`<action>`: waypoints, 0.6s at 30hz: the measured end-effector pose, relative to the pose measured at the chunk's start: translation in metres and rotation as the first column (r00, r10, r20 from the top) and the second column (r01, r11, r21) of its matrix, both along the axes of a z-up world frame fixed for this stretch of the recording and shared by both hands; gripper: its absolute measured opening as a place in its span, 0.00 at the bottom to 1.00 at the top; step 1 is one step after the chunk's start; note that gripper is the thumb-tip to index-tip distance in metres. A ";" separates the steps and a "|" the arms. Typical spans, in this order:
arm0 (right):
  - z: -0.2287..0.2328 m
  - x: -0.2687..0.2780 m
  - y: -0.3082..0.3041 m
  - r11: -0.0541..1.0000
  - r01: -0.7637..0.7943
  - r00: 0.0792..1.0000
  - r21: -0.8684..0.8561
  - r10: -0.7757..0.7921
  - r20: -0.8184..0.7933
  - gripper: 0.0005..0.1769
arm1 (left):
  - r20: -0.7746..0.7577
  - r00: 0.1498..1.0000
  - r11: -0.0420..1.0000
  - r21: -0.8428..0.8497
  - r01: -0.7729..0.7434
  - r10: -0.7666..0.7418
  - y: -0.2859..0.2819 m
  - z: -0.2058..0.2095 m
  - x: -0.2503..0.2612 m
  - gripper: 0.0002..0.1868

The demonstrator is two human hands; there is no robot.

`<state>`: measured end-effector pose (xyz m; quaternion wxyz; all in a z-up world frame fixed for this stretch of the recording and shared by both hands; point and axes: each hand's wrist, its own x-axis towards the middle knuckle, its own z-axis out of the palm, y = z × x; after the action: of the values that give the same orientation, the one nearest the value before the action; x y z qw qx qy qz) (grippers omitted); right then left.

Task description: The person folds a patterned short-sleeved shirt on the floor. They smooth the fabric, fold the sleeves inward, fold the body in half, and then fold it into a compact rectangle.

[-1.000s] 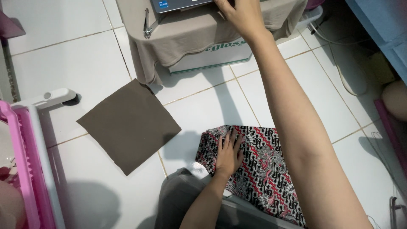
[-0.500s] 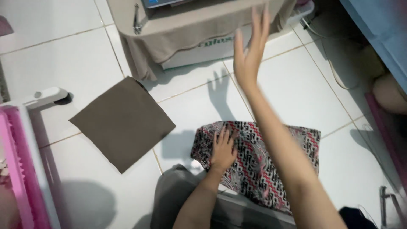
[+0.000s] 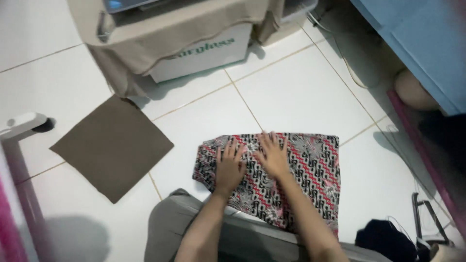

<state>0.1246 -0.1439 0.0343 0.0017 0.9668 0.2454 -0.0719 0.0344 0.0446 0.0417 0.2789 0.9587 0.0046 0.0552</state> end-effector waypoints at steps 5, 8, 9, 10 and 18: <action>-0.004 0.038 -0.085 0.980 0.184 0.982 -0.082 -0.180 0.051 0.36 | 0.018 1.000 1.000 0.017 0.006 -0.006 -0.002 -0.003 0.001 0.35; -0.011 0.053 -0.143 0.953 0.303 0.952 -0.004 -0.302 0.050 0.36 | -0.061 0.998 0.997 0.079 0.007 -0.002 -0.004 0.004 0.003 0.37; -0.008 0.058 -0.155 0.953 0.304 0.951 -0.001 -0.304 0.051 0.36 | -0.059 0.998 0.997 0.082 0.008 -0.003 -0.005 0.002 0.004 0.37; -0.005 0.062 -0.168 0.937 0.350 0.936 -0.017 -0.349 0.052 0.36 | -0.052 0.999 0.997 0.072 -0.001 0.004 -0.005 0.001 0.004 0.36; 0.005 0.054 -0.127 0.780 0.625 0.781 0.030 -0.625 0.000 0.40 | -0.033 0.999 0.997 0.070 -0.026 0.028 -0.004 0.008 -0.001 0.35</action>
<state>0.1783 -0.2706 0.0396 -0.0345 0.9937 -0.0876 -0.0604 0.0331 0.0404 0.0499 0.2444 0.9685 0.0203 0.0427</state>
